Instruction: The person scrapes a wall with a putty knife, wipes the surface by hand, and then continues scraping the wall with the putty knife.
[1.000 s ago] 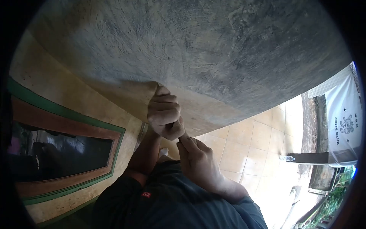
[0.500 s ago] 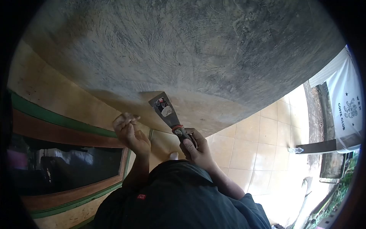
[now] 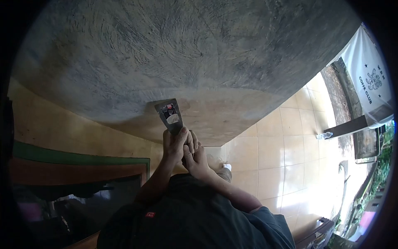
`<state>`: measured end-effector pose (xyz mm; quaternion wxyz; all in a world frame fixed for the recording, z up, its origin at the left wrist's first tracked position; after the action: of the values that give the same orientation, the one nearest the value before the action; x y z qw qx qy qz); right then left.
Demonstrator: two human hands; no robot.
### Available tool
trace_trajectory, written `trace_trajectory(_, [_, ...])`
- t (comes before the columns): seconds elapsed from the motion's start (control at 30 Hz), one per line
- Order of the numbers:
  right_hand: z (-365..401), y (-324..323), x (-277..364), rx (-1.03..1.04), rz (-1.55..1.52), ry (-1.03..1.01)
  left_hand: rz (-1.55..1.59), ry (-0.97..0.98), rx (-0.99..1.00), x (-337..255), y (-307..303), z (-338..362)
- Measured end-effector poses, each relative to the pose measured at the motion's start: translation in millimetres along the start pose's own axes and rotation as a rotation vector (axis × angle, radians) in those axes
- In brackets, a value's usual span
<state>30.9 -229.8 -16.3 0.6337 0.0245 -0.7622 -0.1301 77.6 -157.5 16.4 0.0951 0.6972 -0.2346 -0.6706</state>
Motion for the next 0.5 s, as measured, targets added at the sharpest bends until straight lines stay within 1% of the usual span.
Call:
trace_trajectory(0.03, [-1.3,4.9,7.1,-0.019,0.147,-0.128,-0.048,-0.015,0.028,-6.7,0.2,-4.7])
trace_trajectory(0.07, [1.9,7.4,1.8,-0.033,0.143,-0.125,-0.096,-0.029,0.057,-10.2,-0.4,-7.2])
trace_trajectory(0.1, [4.4,8.7,-7.3,-0.044,0.100,-0.066,-0.099,-0.071,0.056,-6.7,-4.4,-8.1])
trace_trajectory(0.13, [4.9,9.0,-13.5,-0.051,0.058,-0.013,-0.100,-0.071,0.065,-2.6,-6.4,-6.4])
trace_trajectory(0.2, [10.4,11.3,-15.2,-0.081,0.062,-0.044,-0.212,-0.149,0.012,5.1,-11.2,-1.3])
trace_trajectory(0.27, [14.7,10.4,-16.0,-0.112,0.070,-0.057,-0.227,-0.179,0.004,3.8,-10.9,0.2])
trace_trajectory(0.33, [20.3,12.4,-22.4,-0.092,0.002,0.198,-0.245,-0.162,0.022,-2.9,-9.7,-1.1])
trace_trajectory(0.37, [18.5,12.8,-19.7,-0.100,0.006,0.209,-0.240,-0.176,0.022,-5.2,-8.8,-2.6])
trace_trajectory(0.43, [13.2,18.1,-8.8,-0.037,-0.025,0.176,-0.210,-0.121,0.030,-12.9,-6.9,-3.7])
trace_trajectory(0.5, [17.0,16.3,-6.5,-0.062,-0.031,0.199,-0.217,-0.137,0.022,-11.0,-3.8,-1.6])
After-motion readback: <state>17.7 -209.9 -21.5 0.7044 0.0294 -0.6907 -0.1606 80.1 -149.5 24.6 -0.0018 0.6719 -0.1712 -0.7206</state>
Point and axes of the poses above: each hand's wrist, its own z-axis away from the middle knuckle, its own y-axis out of the palm, x = y × z, the point moved 4 cm from there along -z, towards the middle knuckle, and after that the axes turned 6 degrees about -x, right-handed, at the moved point
